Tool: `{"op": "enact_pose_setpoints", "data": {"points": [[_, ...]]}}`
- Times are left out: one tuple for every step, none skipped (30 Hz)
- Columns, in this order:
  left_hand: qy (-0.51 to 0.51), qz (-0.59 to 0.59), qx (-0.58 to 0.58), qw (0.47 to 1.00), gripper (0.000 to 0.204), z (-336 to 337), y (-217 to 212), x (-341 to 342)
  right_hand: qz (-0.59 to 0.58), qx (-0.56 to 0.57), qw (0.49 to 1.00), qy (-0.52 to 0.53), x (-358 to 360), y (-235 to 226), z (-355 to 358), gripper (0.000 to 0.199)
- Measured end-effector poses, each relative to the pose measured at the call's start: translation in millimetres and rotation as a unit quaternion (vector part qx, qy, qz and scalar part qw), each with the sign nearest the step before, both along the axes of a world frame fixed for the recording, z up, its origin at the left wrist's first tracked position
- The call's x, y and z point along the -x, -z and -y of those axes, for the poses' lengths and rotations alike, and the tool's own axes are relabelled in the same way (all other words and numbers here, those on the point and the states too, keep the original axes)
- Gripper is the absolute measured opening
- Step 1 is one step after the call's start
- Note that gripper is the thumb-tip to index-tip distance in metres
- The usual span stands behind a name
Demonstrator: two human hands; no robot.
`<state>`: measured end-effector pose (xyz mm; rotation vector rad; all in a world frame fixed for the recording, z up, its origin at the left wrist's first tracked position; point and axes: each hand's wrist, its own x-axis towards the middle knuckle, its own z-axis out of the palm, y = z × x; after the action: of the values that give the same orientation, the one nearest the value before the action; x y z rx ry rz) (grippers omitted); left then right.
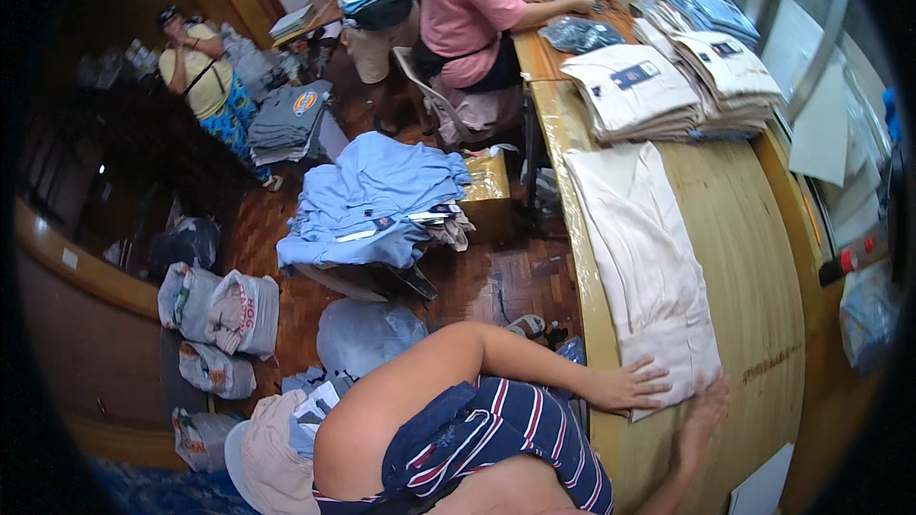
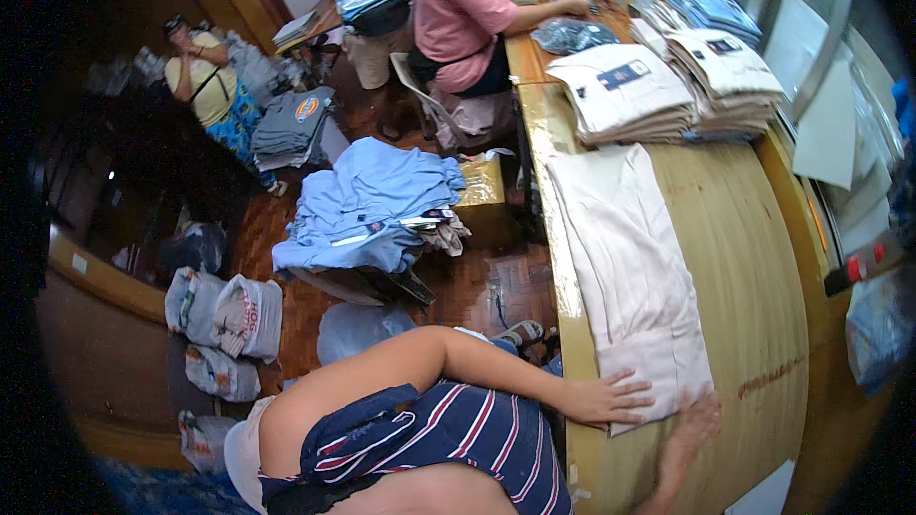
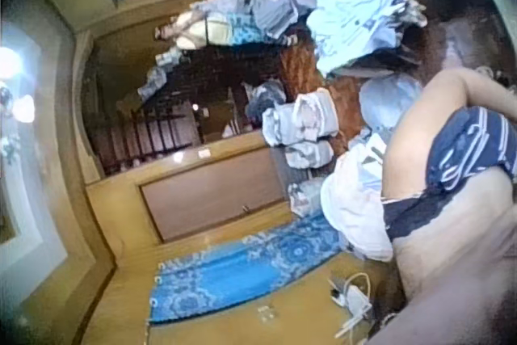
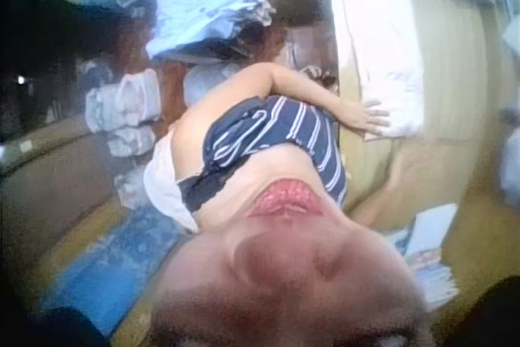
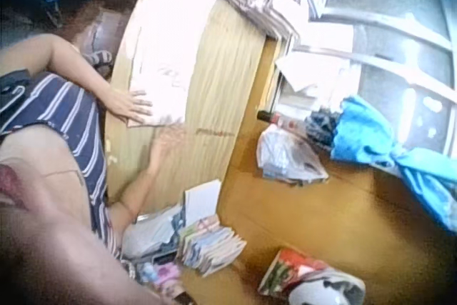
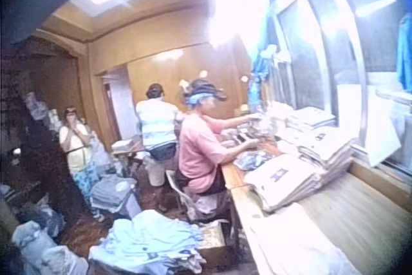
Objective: The person folds shirts by hand, inserting a cardboard sheet and attaching tags with a tagging gun before stacking them on a table.
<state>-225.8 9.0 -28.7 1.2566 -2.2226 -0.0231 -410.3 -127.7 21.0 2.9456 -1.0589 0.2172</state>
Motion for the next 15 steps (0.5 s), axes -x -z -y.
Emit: {"op": "enact_pose_setpoints", "data": {"points": [[-0.009, 0.008, -0.016, 1.0, 0.058, 2, 2, -2, -0.023, -0.065, 0.997, -0.021, -16, -3, -6, 0.059], [-0.015, 0.011, -0.033, 0.999, 0.056, 3, 0, -1, -0.052, -0.129, 0.99, -0.04, -31, -12, -15, 0.063], [-0.02, 0.014, -0.051, 0.998, 0.054, 5, 0, 0, -0.082, -0.192, 0.976, -0.056, -41, -16, -18, 0.067], [-0.032, 0.004, -0.025, 0.999, 0.054, 7, -3, -2, -0.088, -0.196, 0.974, -0.072, -37, -15, -11, 0.071], [-0.042, 0.021, -0.032, 0.998, 0.054, 9, -6, -2, -0.097, -0.187, 0.975, -0.071, -36, -14, -8, 0.069], [-0.05, 0.036, -0.039, 0.997, 0.053, 11, -11, -1, -0.106, -0.178, 0.976, -0.066, -35, -14, -6, 0.066], [-0.051, 0.049, -0.046, 0.996, 0.053, 13, -14, 2, -0.117, -0.17, 0.977, -0.056, -32, -17, -6, 0.064], [-0.066, 0.067, -0.048, 0.994, 0.053, 16, -14, 6, -0.082, -0.183, 0.978, -0.063, -29, -16, -6, 0.064], [-0.078, 0.085, -0.049, 0.992, 0.053, 21, -14, 6, -0.047, -0.194, 0.978, -0.066, -34, -15, -4, 0.065], [-0.087, 0.096, -0.05, 0.99, 0.053, 25, -12, 11, -0.017, -0.205, 0.976, -0.066, -35, -14, -1, 0.065], [-0.085, 0.088, -0.029, 0.992, 0.053, 29, -3, 12, 0.036, -0.21, 0.975, -0.056, -35, -12, 1, 0.066], [-0.082, 0.077, -0.008, 0.994, 0.052, 36, 5, 8, 0.089, -0.211, 0.972, -0.044, -40, -9, 5, 0.067], [-0.072, 0.048, -0.06, 0.994, 0.052, 36, -9, 0, 0.109, -0.195, 0.974, -0.03, -40, -3, 14, 0.062], [-0.049, -0.054, -0.097, 0.993, 0.051, 40, -18, -5, 0.119, -0.147, 0.982, -0.023, -29, 8, 27, 0.052], [-0.022, -0.172, -0.194, 0.965, 0.05, 44, -37, -9, 0.194, -0.16, 0.967, -0.029, -10, 26, 42, 0.041]]}}
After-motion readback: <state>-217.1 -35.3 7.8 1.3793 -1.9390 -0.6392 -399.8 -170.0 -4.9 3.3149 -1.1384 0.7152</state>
